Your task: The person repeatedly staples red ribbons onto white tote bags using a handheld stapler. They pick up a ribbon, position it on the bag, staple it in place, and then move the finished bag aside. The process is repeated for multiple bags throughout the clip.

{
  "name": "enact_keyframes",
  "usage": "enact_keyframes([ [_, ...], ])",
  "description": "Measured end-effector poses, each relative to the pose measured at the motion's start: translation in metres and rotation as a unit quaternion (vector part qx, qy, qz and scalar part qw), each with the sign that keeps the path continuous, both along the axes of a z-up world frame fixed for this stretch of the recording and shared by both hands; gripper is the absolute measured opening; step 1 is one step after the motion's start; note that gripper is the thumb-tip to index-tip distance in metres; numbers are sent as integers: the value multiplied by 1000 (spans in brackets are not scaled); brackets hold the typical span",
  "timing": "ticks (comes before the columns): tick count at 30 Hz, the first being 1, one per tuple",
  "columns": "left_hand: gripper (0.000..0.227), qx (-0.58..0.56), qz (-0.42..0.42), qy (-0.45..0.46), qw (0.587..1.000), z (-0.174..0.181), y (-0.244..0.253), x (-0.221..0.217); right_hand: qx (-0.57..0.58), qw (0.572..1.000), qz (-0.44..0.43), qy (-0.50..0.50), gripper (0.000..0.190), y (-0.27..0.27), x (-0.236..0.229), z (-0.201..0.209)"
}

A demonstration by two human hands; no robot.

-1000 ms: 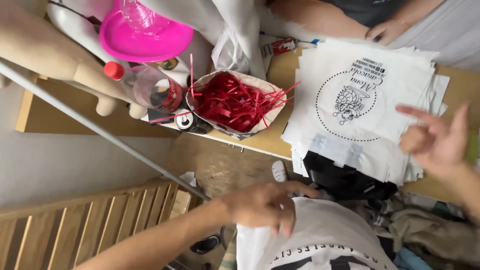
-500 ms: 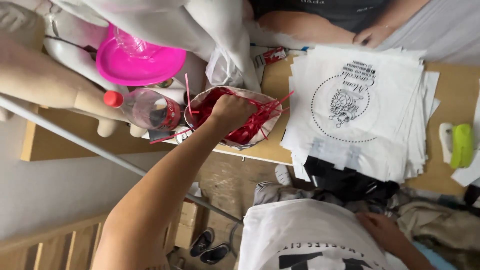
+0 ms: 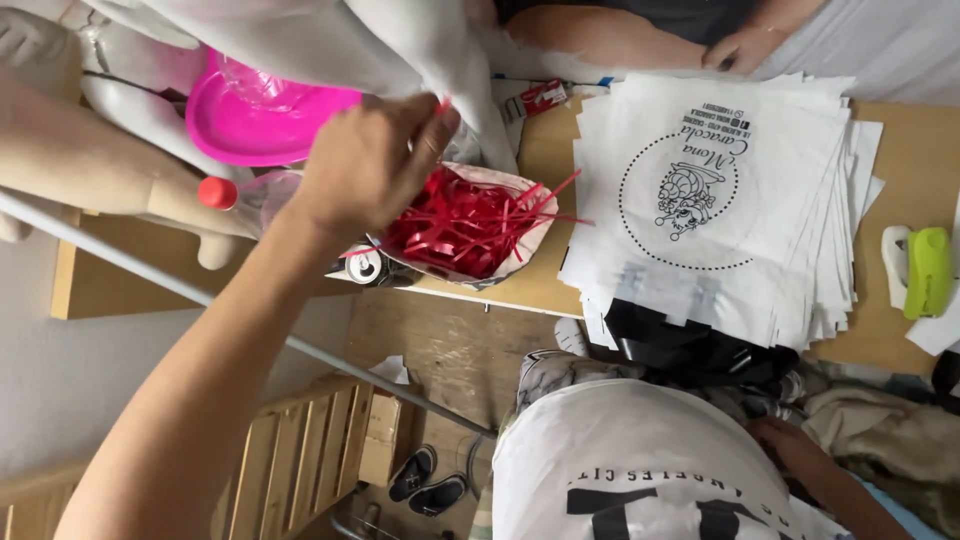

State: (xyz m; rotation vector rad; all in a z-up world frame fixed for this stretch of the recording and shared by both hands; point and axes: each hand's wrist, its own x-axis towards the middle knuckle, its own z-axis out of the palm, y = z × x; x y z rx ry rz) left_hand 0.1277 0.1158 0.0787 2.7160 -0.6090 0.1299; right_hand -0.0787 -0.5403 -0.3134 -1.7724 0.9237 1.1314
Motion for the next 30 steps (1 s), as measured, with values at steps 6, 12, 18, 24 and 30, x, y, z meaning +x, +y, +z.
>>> enact_keyframes([
  [6, 48, -90, 71, -12, 993, 75, -36, -24, 20, 996, 69, 61, 42, -10, 36, 14],
  [12, 47, -305, 28, 6, 952, 102, -100, -51, 51, 928, 364, -53, 37, 91, 98, 158],
  [18, 29, -292, -164, 45, 941, 21, -227, -106, 679, 730, -42, -57, 99, 171, 110, 215],
  [24, 20, -52, -196, -77, 976, -108, -267, -179, 567, 811, -118, -83, 44, 191, 118, 212],
  [30, 35, -74, -228, -41, 970, -101, -230, -162, 542, 811, -158, -154, 27, 170, 111, 188],
])
